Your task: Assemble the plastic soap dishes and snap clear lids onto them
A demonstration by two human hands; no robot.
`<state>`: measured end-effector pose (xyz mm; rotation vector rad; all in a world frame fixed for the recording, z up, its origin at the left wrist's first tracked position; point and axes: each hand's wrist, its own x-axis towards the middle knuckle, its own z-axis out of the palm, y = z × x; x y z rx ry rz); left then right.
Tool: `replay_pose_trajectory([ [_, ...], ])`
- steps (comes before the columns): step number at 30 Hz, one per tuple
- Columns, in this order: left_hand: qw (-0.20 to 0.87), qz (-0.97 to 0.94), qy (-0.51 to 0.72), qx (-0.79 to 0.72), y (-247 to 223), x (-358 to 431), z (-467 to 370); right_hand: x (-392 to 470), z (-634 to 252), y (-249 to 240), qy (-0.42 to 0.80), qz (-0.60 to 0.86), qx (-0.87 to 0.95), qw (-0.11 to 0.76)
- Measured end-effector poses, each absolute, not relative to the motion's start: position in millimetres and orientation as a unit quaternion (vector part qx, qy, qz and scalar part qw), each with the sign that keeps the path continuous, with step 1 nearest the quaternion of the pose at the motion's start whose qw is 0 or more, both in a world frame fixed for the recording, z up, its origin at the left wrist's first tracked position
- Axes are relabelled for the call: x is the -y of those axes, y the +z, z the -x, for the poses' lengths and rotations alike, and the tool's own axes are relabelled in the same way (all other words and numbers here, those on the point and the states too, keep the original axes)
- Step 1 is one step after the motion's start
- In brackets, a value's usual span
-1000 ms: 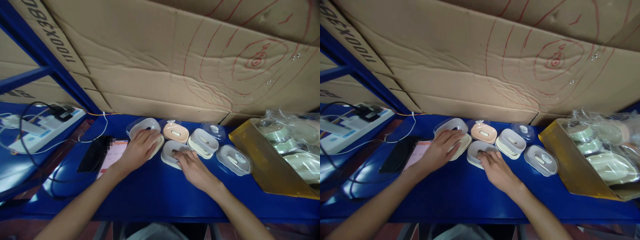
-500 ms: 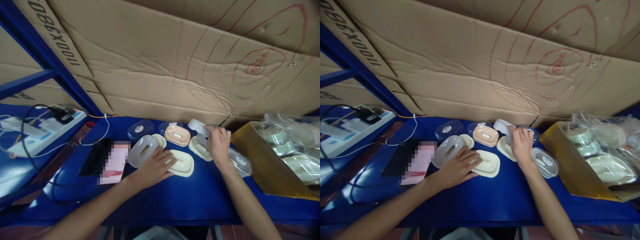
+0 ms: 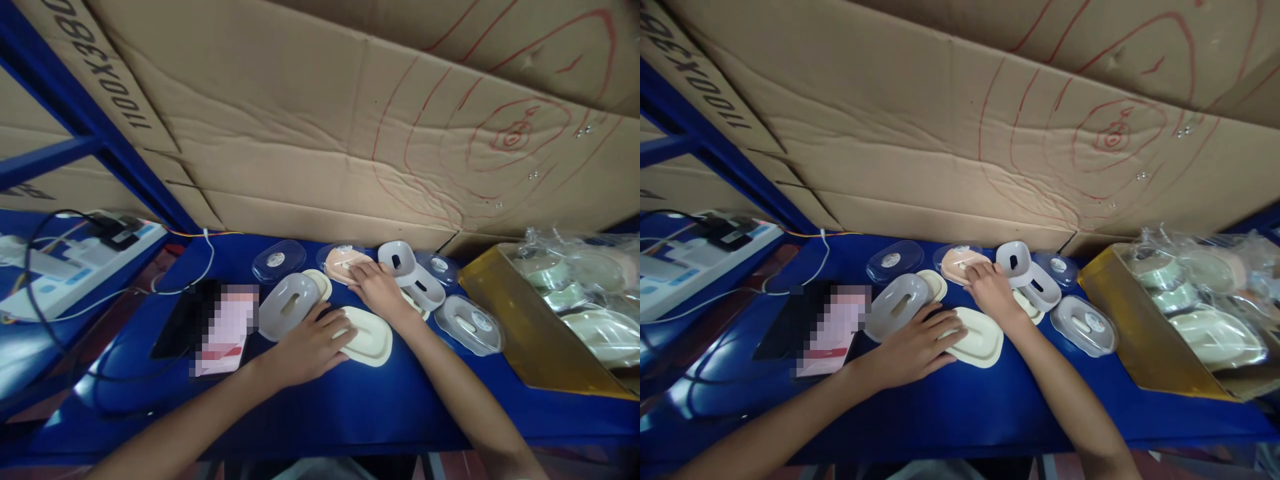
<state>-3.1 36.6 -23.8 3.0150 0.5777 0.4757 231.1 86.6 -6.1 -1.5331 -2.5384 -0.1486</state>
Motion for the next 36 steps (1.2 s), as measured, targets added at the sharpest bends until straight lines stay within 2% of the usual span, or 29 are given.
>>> replay_pose_trajectory([
  [6, 0.015, -0.971, 0.152, -0.182, -23.4, -36.3, 5.1, -85.1, -237.5, 13.7, -0.007, 0.504, 0.859, 0.092],
  [10, 0.021, -0.971, 0.143, -0.191, -21.4, -35.0, 4.9, -82.9, -261.0, 39.6, 0.059, 0.507, 0.846, 0.156],
  [13, 0.029, -0.971, 0.138, -0.194, -20.1, -34.7, 4.5, -83.9, -286.2, 55.1, 0.009, 0.554, 0.806, 0.208],
  [15, 0.034, -0.971, 0.136, -0.193, -20.0, -35.2, 4.4, -84.0, -301.4, 58.4, -0.049, 0.583, 0.784, 0.206],
  [20, 0.038, -0.972, 0.138, -0.187, -22.1, -37.6, 4.5, -75.0, -323.0, 41.7, -0.088, 0.576, 0.795, 0.168],
  [26, 0.025, -0.973, 0.139, -0.184, -21.3, -38.4, 7.0, -15.2, -367.3, 14.6, -0.159, 0.646, 0.714, 0.217],
  [31, 0.020, -0.972, 0.144, -0.182, -21.2, -38.5, 8.0, 66.0, -407.5, -13.9, -0.134, 0.689, 0.690, 0.175],
  [36, 0.022, -0.972, 0.143, -0.183, -24.3, -38.9, 6.9, 106.1, -405.4, -23.8, -0.134, 0.672, 0.713, 0.149],
])
